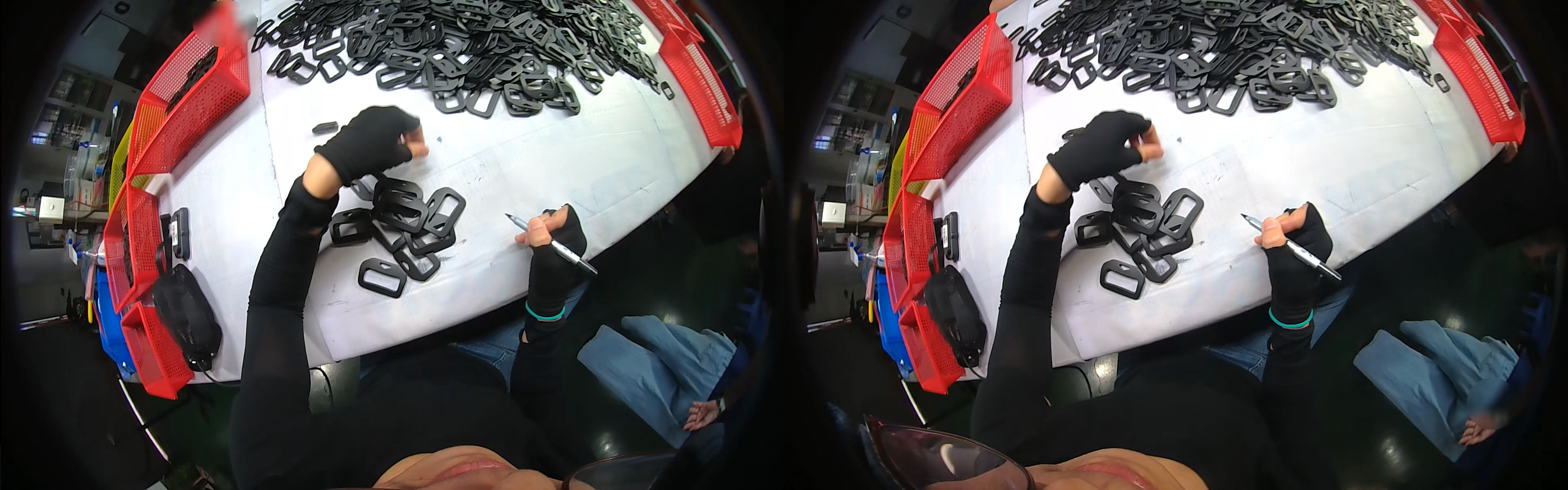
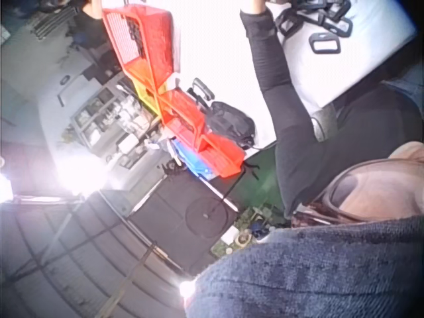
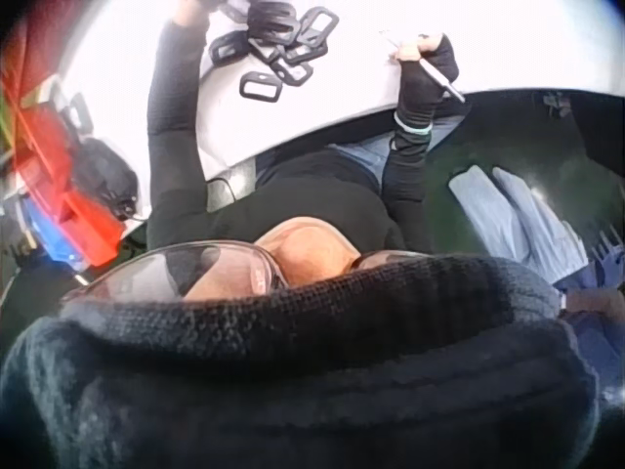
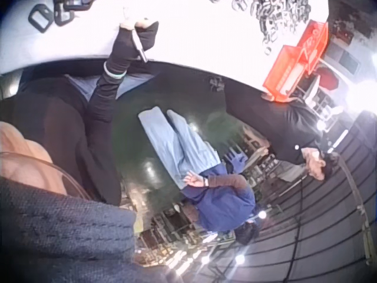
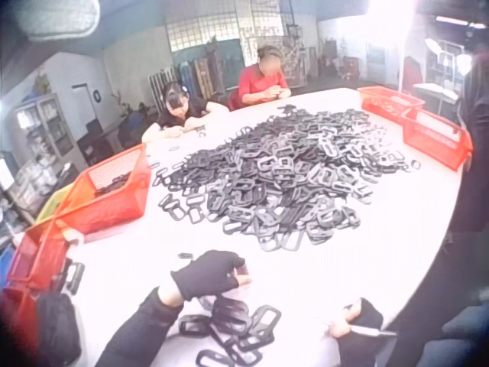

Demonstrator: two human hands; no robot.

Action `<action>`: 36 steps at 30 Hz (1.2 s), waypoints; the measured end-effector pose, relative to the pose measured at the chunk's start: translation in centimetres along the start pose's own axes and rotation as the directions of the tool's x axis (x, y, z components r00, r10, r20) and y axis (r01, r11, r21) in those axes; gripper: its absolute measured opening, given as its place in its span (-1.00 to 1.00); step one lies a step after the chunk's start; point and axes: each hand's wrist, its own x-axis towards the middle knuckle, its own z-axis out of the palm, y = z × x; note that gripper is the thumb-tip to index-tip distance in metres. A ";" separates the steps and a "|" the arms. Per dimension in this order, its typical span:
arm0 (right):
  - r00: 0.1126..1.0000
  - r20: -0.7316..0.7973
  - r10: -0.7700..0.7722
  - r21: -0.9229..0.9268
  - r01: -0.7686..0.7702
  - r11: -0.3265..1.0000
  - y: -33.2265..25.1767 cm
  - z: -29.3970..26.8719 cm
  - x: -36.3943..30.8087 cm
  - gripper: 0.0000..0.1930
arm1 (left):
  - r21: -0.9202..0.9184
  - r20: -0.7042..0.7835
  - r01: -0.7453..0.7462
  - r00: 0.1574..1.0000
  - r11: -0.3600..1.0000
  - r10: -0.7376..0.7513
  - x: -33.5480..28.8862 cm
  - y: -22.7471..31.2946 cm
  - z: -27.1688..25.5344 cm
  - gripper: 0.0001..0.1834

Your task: The person uses a black marker to draw small lines on black plastic buckles gathered on a table. The person handles each buckle individually from a large pile, marks it, and places it into a smaller group.

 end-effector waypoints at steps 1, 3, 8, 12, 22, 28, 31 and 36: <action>1.000 -0.003 0.007 -0.011 -0.007 1.000 0.0 0.1 0.0 -0.80 | -0.040 -0.116 0.013 0.993 0.999 -0.017 1.3 -0.5 0.6 -0.77; 1.000 -0.008 0.015 0.010 -0.015 1.000 0.0 -0.3 0.3 -0.80 | -0.057 -0.339 0.004 0.941 0.998 -0.023 5.0 -1.3 1.4 -0.76; 0.998 -0.011 -0.066 -0.034 0.066 0.997 0.4 -0.5 0.6 -0.80 | 0.075 -0.404 0.349 0.867 0.934 -0.292 11.8 -2.2 0.6 -0.29; 1.000 0.001 -0.016 -0.033 0.016 0.999 0.5 -0.2 0.3 -0.80 | -0.013 -0.440 0.265 0.864 0.964 -0.244 12.9 -2.3 2.3 -0.35; 1.000 -0.026 0.004 0.022 -0.003 1.000 -0.3 -0.7 -0.2 -0.79 | -0.580 -0.261 0.020 0.943 0.815 -0.209 7.3 4.8 2.8 -0.78; 0.999 -0.045 -0.009 0.007 0.009 1.000 0.6 -0.2 0.5 -0.79 | -0.673 0.094 0.309 0.937 0.672 -0.337 0.7 7.3 4.7 -0.76; 0.997 -0.046 -0.059 -0.039 0.058 0.998 -0.7 0.0 0.7 -0.80 | -0.669 -0.018 0.256 0.933 0.697 -0.360 -0.6 7.9 5.4 -0.78; 0.997 -0.057 0.050 0.005 -0.050 0.999 -0.6 0.3 0.7 -0.79 | -0.717 -0.068 0.157 0.954 0.679 -0.292 -0.3 7.0 6.9 -0.78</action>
